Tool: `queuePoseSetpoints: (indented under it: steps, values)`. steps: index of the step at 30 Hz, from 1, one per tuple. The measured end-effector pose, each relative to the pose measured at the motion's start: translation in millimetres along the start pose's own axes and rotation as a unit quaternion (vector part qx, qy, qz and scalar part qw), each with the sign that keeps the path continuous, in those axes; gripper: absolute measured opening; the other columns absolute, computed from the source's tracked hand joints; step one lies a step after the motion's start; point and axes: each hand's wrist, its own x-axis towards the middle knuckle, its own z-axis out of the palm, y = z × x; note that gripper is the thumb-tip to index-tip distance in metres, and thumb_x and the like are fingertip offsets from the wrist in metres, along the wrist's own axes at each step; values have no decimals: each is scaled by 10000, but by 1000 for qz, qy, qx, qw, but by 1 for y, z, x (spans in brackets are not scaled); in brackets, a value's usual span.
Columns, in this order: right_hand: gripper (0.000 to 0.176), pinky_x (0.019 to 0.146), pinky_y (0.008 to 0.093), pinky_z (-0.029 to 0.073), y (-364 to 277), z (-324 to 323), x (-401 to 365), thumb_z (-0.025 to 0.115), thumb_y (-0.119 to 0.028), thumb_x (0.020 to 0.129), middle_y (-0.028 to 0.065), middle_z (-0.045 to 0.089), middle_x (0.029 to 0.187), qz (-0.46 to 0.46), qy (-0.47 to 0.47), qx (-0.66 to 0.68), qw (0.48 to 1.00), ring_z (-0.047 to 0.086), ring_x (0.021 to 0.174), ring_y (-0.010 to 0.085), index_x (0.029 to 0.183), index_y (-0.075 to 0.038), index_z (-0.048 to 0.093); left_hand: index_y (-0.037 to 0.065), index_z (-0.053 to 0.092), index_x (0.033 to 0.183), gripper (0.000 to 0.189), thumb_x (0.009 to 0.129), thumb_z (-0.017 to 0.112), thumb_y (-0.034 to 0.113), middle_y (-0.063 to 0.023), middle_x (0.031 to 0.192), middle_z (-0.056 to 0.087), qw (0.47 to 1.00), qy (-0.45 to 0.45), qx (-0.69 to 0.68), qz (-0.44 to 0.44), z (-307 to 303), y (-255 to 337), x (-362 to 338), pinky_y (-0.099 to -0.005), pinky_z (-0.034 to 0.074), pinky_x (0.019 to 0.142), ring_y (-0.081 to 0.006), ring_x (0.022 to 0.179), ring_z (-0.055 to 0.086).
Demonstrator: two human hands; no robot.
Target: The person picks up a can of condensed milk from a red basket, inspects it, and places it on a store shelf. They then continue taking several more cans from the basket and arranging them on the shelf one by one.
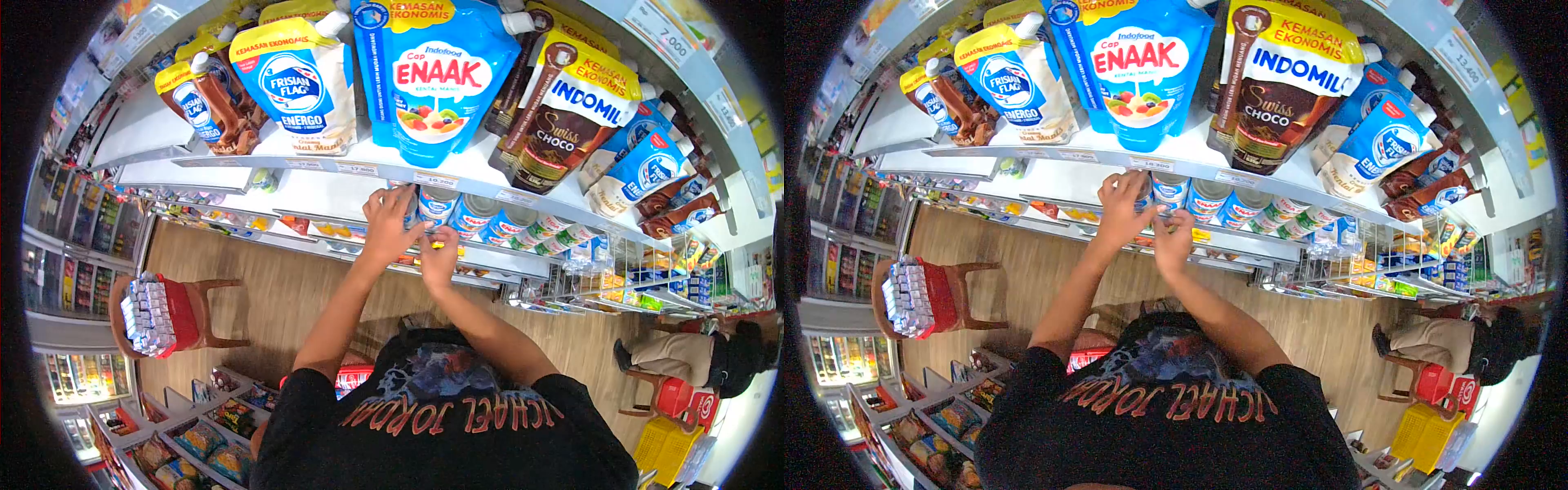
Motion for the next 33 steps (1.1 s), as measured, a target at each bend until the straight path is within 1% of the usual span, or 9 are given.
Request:
queuePoseSetpoints:
  steps: [3,7,10,17,21,26,29,31,33]
  values:
    - [618,785,384,517,-3,0,-5,755,-108,844,106,656,939,-8,-7,-10,1000,655,843,247,1338,4,402,21,585,1294,731,723,831,405,-142,1270,601,994,-78,-27,-70,12,3,4,-505,286,1004,-350,1207,424]
    - [842,838,394,514,-12,-4,-14,742,-104,851,150,633,1068,13,-68,8,998,642,965,268,1513,22,238,19,571,1307,749,712,838,388,-134,1220,627,997,-25,-45,-59,27,3,0,-524,244,1012,-350,1203,427]
    - [895,855,389,507,-25,-8,-17,741,-108,855,159,621,1087,32,-88,11,996,625,1002,268,1538,36,182,14,545,1324,787,693,853,370,-131,1189,636,997,-35,-31,-68,19,8,4,-535,229,1007,-354,1211,423]
    - [870,837,373,517,-14,-5,-15,737,-127,879,169,603,1106,16,-68,17,997,610,1021,259,1534,27,185,-5,424,1386,968,672,846,493,-163,1194,630,994,-109,26,-16,13,-6,18,-541,240,1002,-374,1237,409]
    - [863,727,318,567,-22,-14,-19,711,-96,898,184,543,1183,44,-107,77,990,648,926,244,1539,10,143,-28,327,1427,1071,668,839,529,-210,1196,621,992,-115,61,0,15,-4,19,-544,235,1014,-394,1227,417]
    - [879,649,289,586,-33,-14,-20,695,-49,896,179,509,1205,72,-119,159,978,668,795,223,1534,10,93,-32,355,1424,1047,687,817,551,-235,1224,607,988,-149,36,-17,7,1,24,-541,238,1008,-386,1210,427]
    - [881,696,299,588,-31,-11,-23,697,-31,888,183,500,1222,90,-121,173,973,656,874,230,1528,13,92,-37,358,1432,1039,706,792,567,-238,1219,608,989,-147,20,-14,8,-4,24,-537,243,994,-373,1207,431]
    - [872,736,307,586,-12,-3,-21,701,-32,885,186,489,1244,31,-111,145,983,625,996,242,1522,15,108,-42,359,1432,1036,718,776,582,-240,1220,608,989,-147,12,-14,10,-6,22,-539,242,994,-376,1209,430]
    - [883,759,308,584,-2,2,-22,710,-34,878,188,487,1251,38,-113,156,981,601,1048,246,1523,15,109,-47,383,1419,1020,715,782,573,-239,1214,601,990,-141,20,-13,11,-6,22,-541,235,1010,-379,1222,426]
